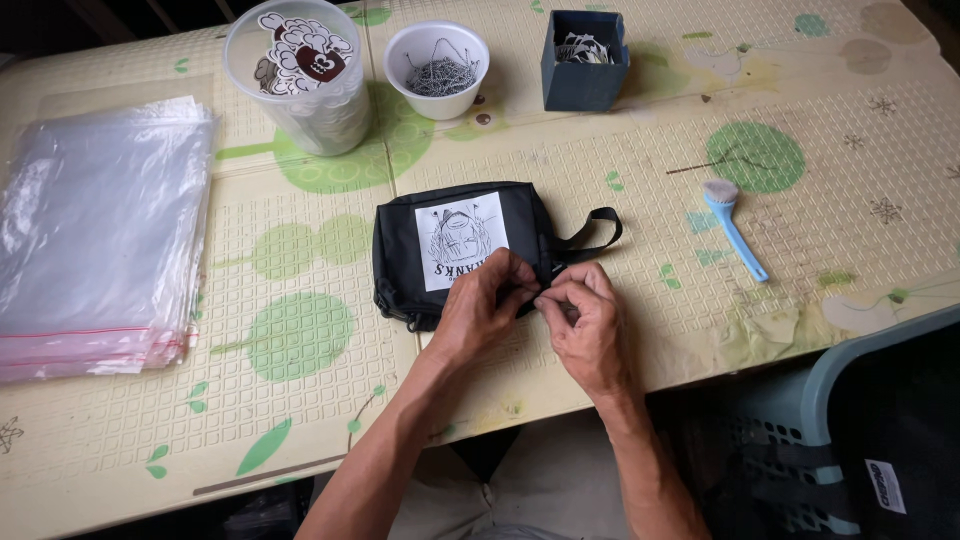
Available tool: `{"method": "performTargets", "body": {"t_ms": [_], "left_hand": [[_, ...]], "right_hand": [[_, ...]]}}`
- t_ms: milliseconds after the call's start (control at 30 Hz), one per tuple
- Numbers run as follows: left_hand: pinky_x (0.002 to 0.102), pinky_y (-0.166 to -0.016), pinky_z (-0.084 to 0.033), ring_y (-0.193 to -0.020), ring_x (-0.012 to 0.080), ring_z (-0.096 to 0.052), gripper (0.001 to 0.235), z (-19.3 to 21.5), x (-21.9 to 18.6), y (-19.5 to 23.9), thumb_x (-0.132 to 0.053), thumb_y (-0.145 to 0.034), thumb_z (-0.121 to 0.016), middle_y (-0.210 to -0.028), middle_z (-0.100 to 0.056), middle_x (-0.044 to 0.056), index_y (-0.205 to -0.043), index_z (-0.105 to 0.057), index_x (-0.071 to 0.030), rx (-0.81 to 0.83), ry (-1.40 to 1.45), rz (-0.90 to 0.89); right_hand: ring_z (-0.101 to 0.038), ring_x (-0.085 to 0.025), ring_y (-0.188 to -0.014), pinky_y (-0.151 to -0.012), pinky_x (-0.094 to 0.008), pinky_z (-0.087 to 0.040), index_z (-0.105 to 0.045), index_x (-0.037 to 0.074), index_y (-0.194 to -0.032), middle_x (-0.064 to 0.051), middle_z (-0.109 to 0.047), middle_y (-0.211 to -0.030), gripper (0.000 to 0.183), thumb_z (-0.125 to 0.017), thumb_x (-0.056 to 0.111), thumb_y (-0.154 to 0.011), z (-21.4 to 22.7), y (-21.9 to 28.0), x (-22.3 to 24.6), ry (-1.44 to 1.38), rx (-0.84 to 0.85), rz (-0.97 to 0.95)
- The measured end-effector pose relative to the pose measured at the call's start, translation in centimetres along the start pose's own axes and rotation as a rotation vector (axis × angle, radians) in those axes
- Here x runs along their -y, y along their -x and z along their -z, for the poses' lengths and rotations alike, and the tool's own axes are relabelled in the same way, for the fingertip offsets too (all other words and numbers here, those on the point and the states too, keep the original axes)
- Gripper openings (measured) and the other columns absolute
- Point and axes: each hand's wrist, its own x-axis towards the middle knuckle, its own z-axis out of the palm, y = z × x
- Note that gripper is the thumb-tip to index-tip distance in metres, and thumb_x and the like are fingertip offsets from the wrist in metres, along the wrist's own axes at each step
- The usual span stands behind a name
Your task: The person assembles a keychain by attaching a metal chain to a black pouch, adding a cartoon character tag, and inserting a small card. The finished keychain is then placed into a clear plastic zip bag and sealed.
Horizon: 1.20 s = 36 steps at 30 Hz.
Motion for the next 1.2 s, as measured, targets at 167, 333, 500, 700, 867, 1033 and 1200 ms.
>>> {"method": "performTargets", "body": {"t_ms": [167,333,500,700,867,1033,1200], "left_hand": [[0.051,-0.081,-0.055,-0.092,0.0389,-0.074,0.018,-0.5,-0.1,0.2,-0.01,-0.088,-0.071,-0.091,-0.077,0.008,-0.104,-0.062,-0.015,-0.016,-0.044,0.011],[0.055,-0.081,-0.054,-0.092,0.0429,-0.072,0.017,-1.1,0.6,0.2,-0.012,-0.091,-0.067,-0.092,-0.076,0.01,-0.106,-0.058,-0.015,-0.021,-0.093,0.027],[0.056,-0.082,-0.053,-0.092,0.0465,-0.069,0.014,-1.2,0.1,0.3,-0.014,-0.094,-0.063,-0.091,-0.072,0.013,-0.106,-0.057,-0.016,-0.016,-0.131,0.052],[0.056,-0.084,-0.052,-0.093,0.0456,-0.069,0.013,-1.2,-0.2,0.2,-0.017,-0.094,-0.062,-0.091,-0.071,0.012,-0.105,-0.055,-0.017,-0.008,-0.145,0.049],[0.055,-0.081,-0.053,-0.09,0.0449,-0.07,0.011,-1.1,-0.4,0.3,-0.017,-0.097,-0.058,-0.09,-0.069,0.013,-0.108,-0.055,-0.017,-0.039,-0.162,0.007],[0.054,-0.081,-0.054,-0.09,0.0436,-0.07,0.011,-1.2,-0.5,0.4,-0.017,-0.098,-0.057,-0.091,-0.068,0.012,-0.109,-0.057,-0.017,-0.045,-0.153,-0.006],[0.053,-0.082,-0.053,-0.092,0.0443,-0.07,0.011,-1.0,-0.7,0.4,-0.018,-0.1,-0.056,-0.091,-0.069,0.014,-0.11,-0.059,-0.017,-0.064,-0.084,0.029]], "right_hand": [[-0.07,-0.023,-0.077,-0.064,-0.03,-0.056,-0.075,0.01,-0.081,-0.005,-0.066,-0.091,0.007,-0.078,0.009,-0.087,-0.2,0.4,-0.9,0.003,-0.023,0.008],[-0.072,-0.02,-0.079,-0.063,-0.028,-0.057,-0.077,0.013,-0.084,-0.002,-0.068,-0.09,0.007,-0.08,0.012,-0.09,0.0,0.1,0.1,0.061,-0.063,0.035],[-0.074,-0.024,-0.082,-0.072,-0.034,-0.06,-0.077,0.014,-0.098,-0.003,-0.069,-0.086,0.008,-0.075,0.009,-0.092,0.0,0.7,-0.3,0.158,-0.065,0.144],[-0.074,-0.023,-0.083,-0.074,-0.033,-0.06,-0.074,0.015,-0.101,-0.002,-0.067,-0.086,0.006,-0.069,0.012,-0.098,0.1,0.6,0.5,0.275,-0.032,0.173],[-0.073,-0.029,-0.081,-0.073,-0.038,-0.059,-0.072,0.011,-0.097,-0.007,-0.065,-0.081,0.008,-0.065,0.01,-0.099,0.3,0.3,1.2,0.182,-0.023,0.151],[-0.074,-0.028,-0.079,-0.072,-0.038,-0.059,-0.074,0.011,-0.096,-0.008,-0.068,-0.079,0.008,-0.066,0.01,-0.098,0.7,-0.3,2.3,0.057,-0.004,0.086],[-0.07,-0.02,-0.066,-0.059,-0.031,-0.056,-0.077,0.011,-0.09,-0.008,-0.068,-0.075,0.004,-0.074,0.01,-0.092,0.5,-0.4,2.4,0.02,-0.004,0.016]]}}
